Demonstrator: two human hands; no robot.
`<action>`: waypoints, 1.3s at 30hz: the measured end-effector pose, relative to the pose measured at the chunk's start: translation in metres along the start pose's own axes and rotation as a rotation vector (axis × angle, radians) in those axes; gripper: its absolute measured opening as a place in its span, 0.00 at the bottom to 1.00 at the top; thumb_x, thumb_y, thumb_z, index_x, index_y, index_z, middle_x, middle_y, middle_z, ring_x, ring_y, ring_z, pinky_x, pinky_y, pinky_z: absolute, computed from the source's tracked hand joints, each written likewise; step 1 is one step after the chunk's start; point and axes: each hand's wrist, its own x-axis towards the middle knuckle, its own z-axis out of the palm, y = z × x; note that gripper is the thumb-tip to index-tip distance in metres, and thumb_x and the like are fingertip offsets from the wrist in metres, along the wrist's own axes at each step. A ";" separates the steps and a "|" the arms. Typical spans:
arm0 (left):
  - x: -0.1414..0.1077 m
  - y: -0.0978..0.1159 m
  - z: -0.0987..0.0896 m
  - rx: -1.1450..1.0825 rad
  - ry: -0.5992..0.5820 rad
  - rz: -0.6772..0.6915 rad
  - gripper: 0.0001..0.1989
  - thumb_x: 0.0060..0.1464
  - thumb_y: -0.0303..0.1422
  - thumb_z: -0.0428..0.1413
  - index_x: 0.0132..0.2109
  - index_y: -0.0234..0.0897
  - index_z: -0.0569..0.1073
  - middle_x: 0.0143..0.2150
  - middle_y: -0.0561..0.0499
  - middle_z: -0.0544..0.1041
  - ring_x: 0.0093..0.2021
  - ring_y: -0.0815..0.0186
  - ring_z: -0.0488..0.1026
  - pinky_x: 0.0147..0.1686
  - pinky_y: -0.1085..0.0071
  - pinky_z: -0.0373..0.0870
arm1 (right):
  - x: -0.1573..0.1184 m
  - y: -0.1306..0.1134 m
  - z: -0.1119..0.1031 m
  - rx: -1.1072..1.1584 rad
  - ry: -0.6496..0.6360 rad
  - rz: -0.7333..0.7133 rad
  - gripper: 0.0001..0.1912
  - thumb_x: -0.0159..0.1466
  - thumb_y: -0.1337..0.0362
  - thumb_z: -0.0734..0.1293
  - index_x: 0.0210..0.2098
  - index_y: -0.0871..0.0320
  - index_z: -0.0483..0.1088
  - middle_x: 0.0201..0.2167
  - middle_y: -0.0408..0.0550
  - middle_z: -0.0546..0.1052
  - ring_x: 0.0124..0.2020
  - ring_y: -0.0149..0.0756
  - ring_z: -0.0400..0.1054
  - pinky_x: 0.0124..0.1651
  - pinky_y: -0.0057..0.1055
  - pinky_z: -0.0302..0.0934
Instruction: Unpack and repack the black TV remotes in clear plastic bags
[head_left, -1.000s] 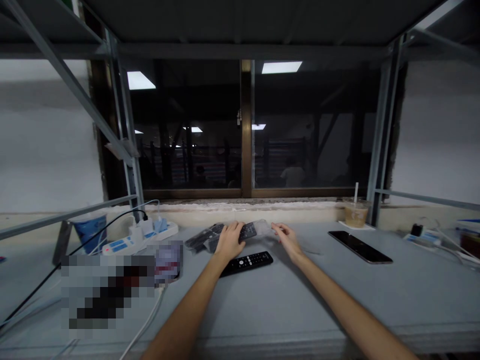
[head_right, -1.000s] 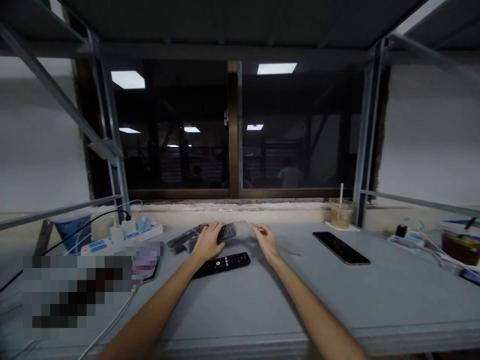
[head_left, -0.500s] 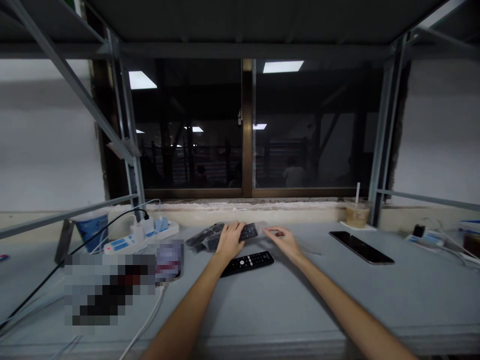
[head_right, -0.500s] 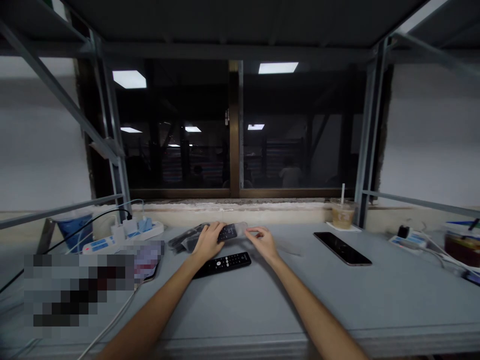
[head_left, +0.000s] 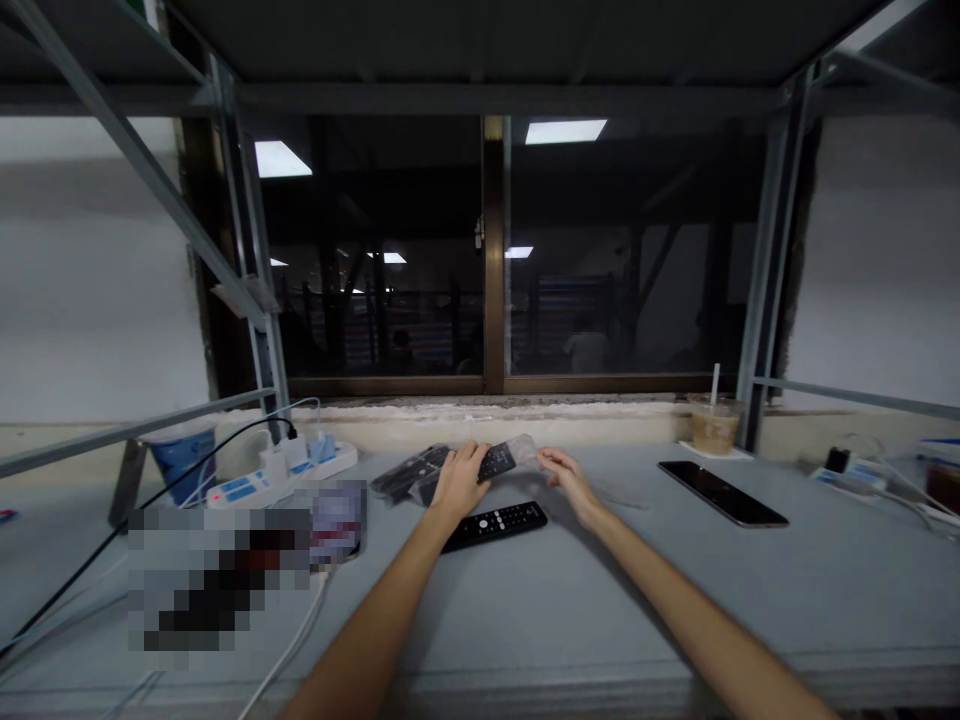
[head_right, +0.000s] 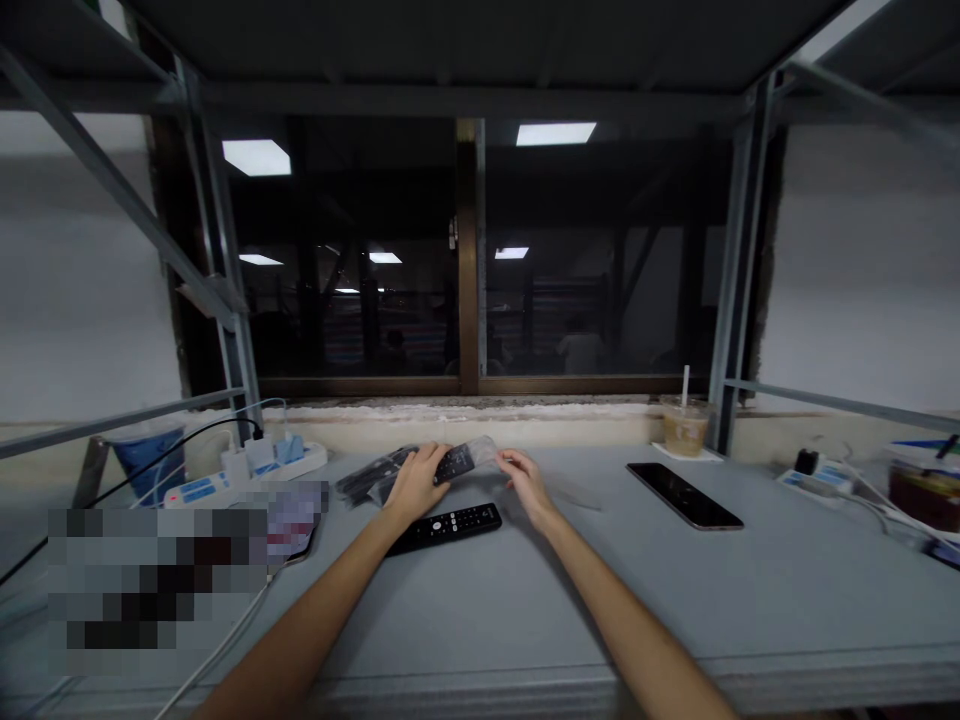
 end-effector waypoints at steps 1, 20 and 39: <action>0.000 -0.001 0.001 0.001 -0.006 0.021 0.22 0.48 0.29 0.54 0.52 0.40 0.61 0.49 0.48 0.66 0.51 0.61 0.63 0.50 0.67 0.55 | 0.000 -0.001 0.000 0.020 0.005 0.020 0.16 0.49 0.51 0.62 0.26 0.58 0.69 0.32 0.49 0.72 0.34 0.37 0.64 0.27 0.27 0.56; 0.000 0.002 -0.001 0.009 -0.055 0.114 0.28 0.44 0.30 0.60 0.54 0.38 0.62 0.49 0.46 0.68 0.50 0.59 0.65 0.51 0.65 0.59 | -0.003 0.001 0.000 -0.038 -0.103 0.102 0.19 0.49 0.50 0.62 0.20 0.60 0.73 0.32 0.51 0.74 0.34 0.37 0.65 0.26 0.26 0.55; 0.000 0.005 0.003 0.012 0.019 0.204 0.28 0.45 0.30 0.60 0.54 0.40 0.63 0.46 0.48 0.69 0.48 0.61 0.66 0.49 0.66 0.60 | -0.007 -0.007 0.002 -0.145 -0.063 -0.069 0.20 0.47 0.52 0.69 0.33 0.61 0.76 0.35 0.53 0.76 0.25 0.31 0.64 0.20 0.26 0.55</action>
